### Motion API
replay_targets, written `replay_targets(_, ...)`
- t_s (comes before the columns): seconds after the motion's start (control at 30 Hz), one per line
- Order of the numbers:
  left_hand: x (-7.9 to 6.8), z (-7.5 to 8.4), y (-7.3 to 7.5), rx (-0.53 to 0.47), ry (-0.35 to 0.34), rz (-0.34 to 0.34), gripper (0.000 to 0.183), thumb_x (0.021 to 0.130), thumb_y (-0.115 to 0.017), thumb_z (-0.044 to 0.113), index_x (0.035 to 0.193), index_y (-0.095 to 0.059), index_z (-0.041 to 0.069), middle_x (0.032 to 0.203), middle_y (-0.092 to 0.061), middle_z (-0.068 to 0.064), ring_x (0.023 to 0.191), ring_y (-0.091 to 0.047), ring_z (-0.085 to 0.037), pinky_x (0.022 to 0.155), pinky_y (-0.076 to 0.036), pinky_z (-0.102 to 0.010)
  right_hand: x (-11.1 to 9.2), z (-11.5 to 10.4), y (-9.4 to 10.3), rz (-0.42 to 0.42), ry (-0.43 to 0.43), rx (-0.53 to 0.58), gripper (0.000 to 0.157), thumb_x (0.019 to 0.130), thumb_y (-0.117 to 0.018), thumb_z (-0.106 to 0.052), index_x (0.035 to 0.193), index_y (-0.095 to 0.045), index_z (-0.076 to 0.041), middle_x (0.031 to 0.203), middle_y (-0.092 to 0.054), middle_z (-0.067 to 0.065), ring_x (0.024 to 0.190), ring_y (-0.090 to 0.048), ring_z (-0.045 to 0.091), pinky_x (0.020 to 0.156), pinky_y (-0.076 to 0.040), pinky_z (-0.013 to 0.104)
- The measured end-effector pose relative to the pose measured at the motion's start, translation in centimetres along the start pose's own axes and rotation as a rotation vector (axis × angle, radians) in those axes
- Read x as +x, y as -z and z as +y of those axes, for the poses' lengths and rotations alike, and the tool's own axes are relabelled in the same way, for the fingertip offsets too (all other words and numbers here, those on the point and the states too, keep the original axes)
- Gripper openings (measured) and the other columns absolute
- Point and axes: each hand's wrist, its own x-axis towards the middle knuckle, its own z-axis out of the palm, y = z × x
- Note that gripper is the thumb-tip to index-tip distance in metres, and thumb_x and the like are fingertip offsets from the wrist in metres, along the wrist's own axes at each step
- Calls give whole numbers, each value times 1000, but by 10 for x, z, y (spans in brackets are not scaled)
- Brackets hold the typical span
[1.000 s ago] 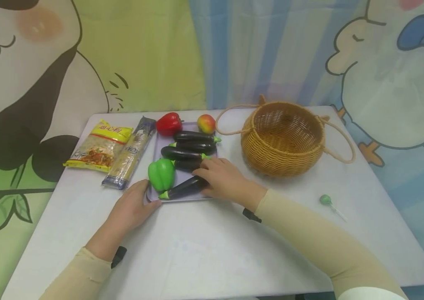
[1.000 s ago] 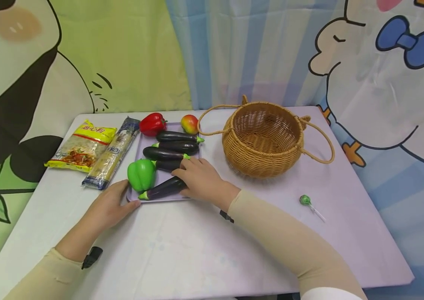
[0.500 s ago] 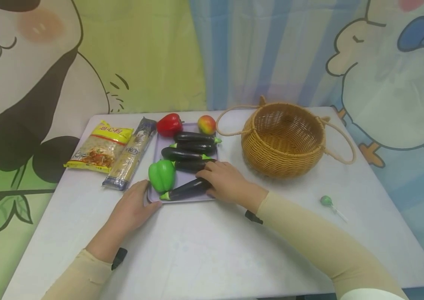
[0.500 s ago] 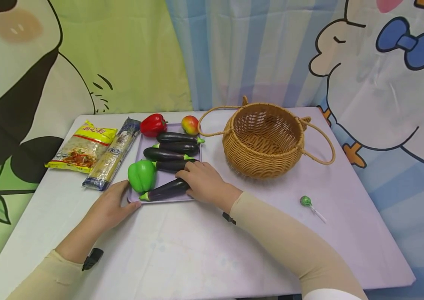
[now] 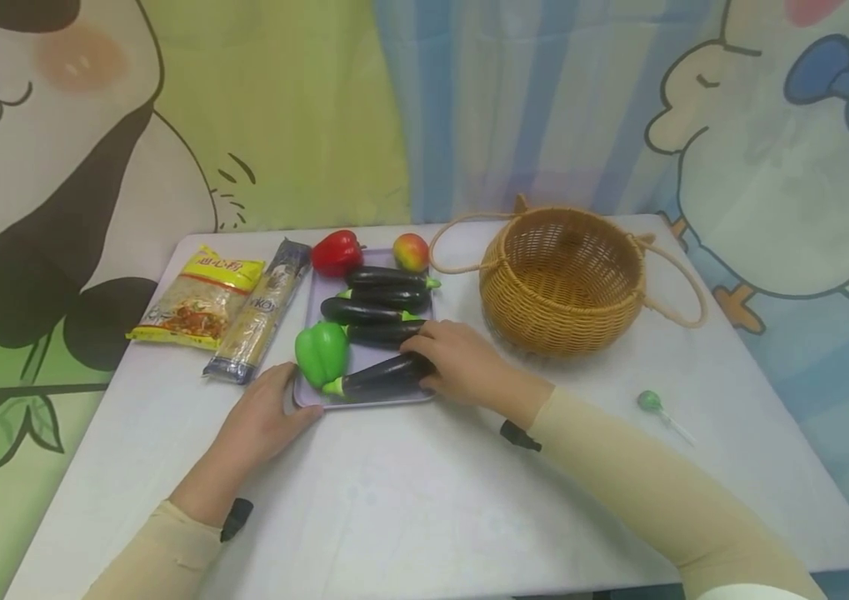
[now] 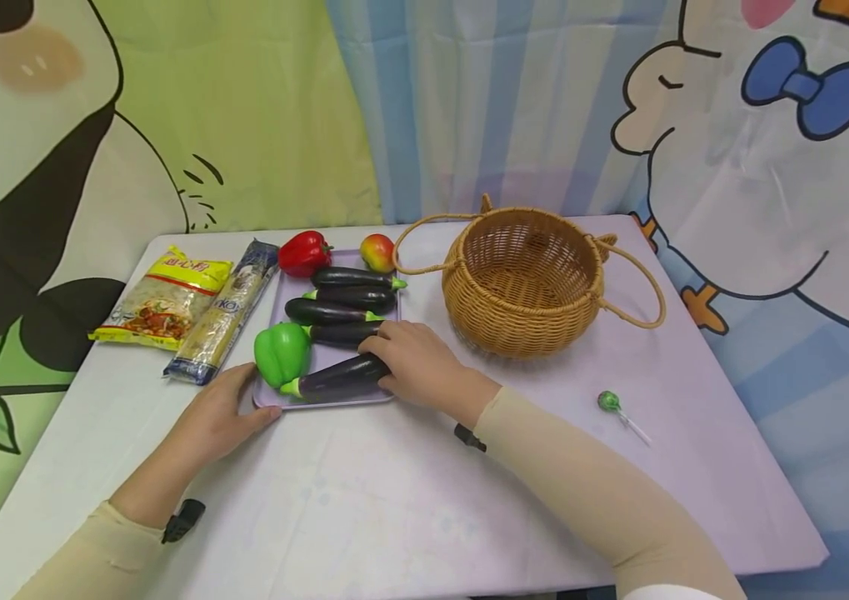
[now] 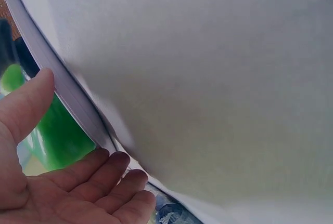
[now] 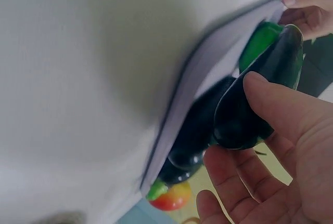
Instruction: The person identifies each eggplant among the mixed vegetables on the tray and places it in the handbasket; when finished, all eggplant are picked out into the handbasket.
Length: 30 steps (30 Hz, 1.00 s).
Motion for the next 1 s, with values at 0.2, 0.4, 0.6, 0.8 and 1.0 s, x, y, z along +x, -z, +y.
replay_targets(0.2, 2, -1, 1, -17, -4, -14, 88, 93, -77, 37, 157, -35, -6, 160, -39, -33, 149, -38, -53, 122, -34, -68, -12, 6, 15, 45, -16, -1, 54, 88, -86, -29, 137, -65, -23, 125, -66, 3, 114, -65, 23, 101, -57, 42)
replay_targets(0.4, 5, 1, -1, -19, -4, -16, 93, 91, -80, 42, 157, -36, -5, 159, -41, -32, 148, -39, -52, 122, -36, -67, -27, 9, 33, 97, -37, 27, 51, 88, -87, -28, 134, -68, -23, 117, -67, 0, 105, -63, 18, 91, -57, 35)
replay_targets(0.6, 8, 3, -2, -22, 7, -22, 100, 86, -84, 48, 157, -36, -4, 159, -41, -31, 147, -40, -52, 121, -37, -68, -44, 11, 52, 117, -55, 59, 50, 88, -87, -26, 133, -68, -23, 117, -66, -3, 105, -62, 15, 92, -57, 33)
replay_targets(0.8, 9, 1, -1, -2, -10, -10, 102, 84, -84, 53, 155, -38, -5, 158, -43, -32, 146, -41, -52, 120, -37, -68, -63, 11, 76, 168, -56, 78, 50, 86, -88, -22, 132, -69, -21, 118, -66, -2, 106, -62, 17, 95, -57, 36)
replay_targets(1.0, 9, -1, 1, 5, -8, -14, 103, 84, -83, 53, 155, -38, -5, 157, -43, -32, 145, -42, -53, 119, -37, -70, -80, 22, 96, 274, -45, 93, 49, 85, -87, -15, 131, -69, -18, 119, -65, 3, 110, -61, 22, 98, -56, 42)
